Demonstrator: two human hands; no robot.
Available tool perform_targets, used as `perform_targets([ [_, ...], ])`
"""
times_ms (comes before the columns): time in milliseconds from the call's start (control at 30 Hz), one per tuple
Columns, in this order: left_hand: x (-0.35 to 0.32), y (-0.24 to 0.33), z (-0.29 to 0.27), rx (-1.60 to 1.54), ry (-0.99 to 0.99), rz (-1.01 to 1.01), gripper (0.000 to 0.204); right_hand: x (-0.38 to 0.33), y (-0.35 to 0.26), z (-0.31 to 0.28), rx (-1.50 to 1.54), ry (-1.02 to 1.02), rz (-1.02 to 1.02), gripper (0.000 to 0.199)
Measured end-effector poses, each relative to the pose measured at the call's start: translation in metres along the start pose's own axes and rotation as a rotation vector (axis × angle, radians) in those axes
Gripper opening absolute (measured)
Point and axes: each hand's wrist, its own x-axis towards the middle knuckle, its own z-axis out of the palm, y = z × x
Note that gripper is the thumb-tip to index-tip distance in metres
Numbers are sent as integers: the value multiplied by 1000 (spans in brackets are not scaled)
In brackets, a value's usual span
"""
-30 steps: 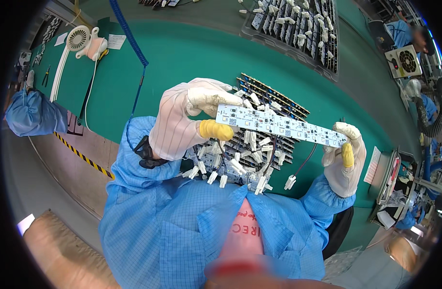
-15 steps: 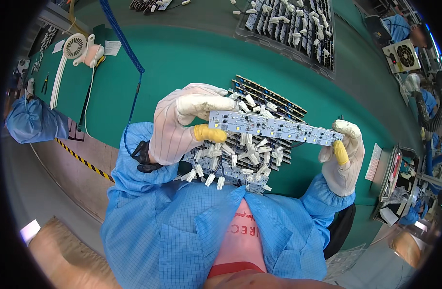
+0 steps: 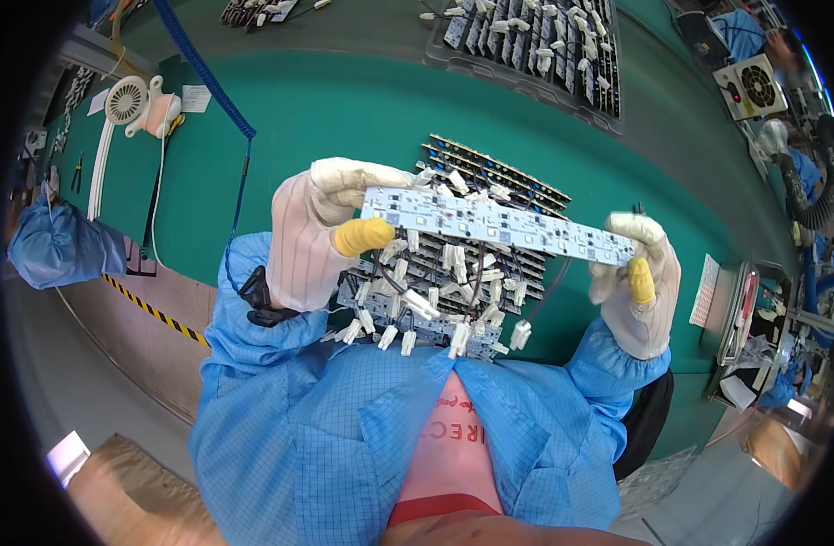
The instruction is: The person picks up circuit board strips with attached wiring, trims components on them using pliers, turns the strips over by hand, and places them onto the table.
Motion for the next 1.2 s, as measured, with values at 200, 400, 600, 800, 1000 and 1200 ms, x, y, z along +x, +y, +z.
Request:
perform_targets([
  [200, 2, -2, 1, -57, -10, 21, 37, 15, 75, -110, -1926, 433, 186, 99],
  [400, 4, -1, -1, 81, 2, -14, 34, -16, 102, -167, -1697, 309, -24, 94],
  [600, 2, -4, -2, 174, 19, -7, 44, -28, 96, -140, -1804, 559, 194, 53],
  [800, 6, -2, 13, 162, -47, 29, 41, -20, 31, -56, -898, 257, -248, 25],
  [1000, 6, -5, 19, 124, -160, 41, 47, -7, 1, 4, -1038, -45, -363, 51],
  [1200, 4, -7, 18, 206, -196, 57, 45, -5, 0, 18, -1125, -42, -442, 56],
])
